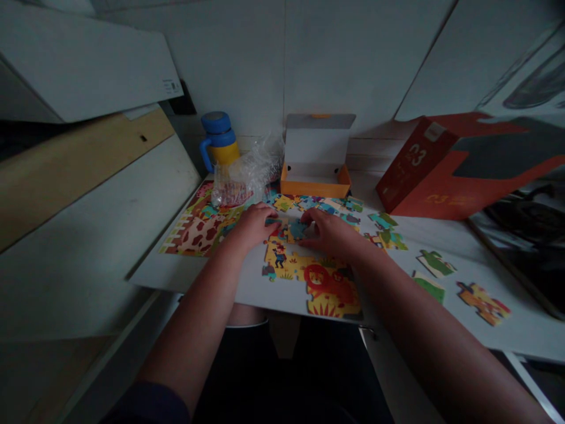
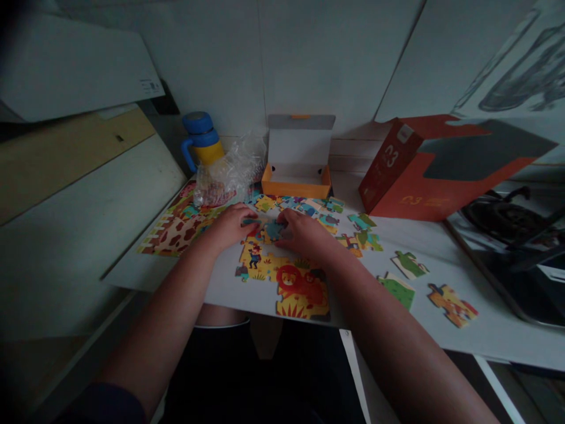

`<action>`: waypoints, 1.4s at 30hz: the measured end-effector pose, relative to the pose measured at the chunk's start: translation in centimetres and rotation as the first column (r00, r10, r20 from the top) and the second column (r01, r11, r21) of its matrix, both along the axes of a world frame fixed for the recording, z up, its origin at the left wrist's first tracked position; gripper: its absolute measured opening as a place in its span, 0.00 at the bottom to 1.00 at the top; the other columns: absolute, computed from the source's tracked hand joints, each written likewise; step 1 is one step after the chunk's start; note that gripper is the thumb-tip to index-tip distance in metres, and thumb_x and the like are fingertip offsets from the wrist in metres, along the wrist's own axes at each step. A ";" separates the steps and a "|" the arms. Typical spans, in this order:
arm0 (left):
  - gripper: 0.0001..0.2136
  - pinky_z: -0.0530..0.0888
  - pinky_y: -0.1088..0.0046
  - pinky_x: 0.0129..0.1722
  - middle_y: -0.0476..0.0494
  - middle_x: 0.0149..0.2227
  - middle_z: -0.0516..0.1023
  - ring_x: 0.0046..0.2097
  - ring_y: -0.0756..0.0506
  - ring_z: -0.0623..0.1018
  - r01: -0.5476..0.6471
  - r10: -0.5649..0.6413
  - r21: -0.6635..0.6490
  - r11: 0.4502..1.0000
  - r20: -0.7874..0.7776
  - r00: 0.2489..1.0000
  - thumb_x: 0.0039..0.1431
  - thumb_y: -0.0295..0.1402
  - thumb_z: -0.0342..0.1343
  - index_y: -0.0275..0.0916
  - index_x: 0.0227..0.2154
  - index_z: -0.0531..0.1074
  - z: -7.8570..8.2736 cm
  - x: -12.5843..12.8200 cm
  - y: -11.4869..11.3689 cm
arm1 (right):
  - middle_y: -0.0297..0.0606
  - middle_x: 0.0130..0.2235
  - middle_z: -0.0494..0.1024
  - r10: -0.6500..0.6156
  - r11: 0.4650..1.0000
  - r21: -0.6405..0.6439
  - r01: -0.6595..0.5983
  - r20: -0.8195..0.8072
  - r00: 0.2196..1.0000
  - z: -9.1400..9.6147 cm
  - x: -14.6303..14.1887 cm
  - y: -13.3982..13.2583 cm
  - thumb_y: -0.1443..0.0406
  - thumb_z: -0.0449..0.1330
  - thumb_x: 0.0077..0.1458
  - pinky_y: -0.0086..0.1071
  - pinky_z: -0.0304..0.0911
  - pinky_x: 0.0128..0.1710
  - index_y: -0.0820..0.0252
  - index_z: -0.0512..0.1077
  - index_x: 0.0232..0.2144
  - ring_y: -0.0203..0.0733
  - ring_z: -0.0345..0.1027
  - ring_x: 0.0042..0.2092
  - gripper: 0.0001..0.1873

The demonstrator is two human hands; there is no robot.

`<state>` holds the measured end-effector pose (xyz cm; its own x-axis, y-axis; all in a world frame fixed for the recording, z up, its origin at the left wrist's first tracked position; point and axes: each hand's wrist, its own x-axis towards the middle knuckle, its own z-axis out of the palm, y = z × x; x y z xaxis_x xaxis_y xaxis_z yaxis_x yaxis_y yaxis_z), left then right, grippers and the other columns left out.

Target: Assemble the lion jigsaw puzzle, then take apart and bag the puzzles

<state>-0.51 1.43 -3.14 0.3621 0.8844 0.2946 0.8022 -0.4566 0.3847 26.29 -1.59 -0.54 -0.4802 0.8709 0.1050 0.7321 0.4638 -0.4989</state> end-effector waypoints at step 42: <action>0.06 0.77 0.62 0.56 0.40 0.48 0.82 0.51 0.40 0.81 -0.002 0.002 -0.018 1.000 0.017 1.000 0.61 0.30 0.66 0.40 0.41 0.81 0.5 0.2 -0.4 | 0.40 0.39 0.83 0.028 0.999 -0.036 -0.026 0.059 0.998 0.2 -0.7 -0.8 0.53 0.65 0.61 0.35 0.63 0.36 0.55 0.77 0.47 0.44 0.74 0.36 0.16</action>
<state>-0.32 1.01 -2.68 0.3556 0.8901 0.2850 0.7963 -0.4482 0.4061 25.60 -2.38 -0.34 -0.5080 0.8602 0.0449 0.7484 0.4665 -0.4715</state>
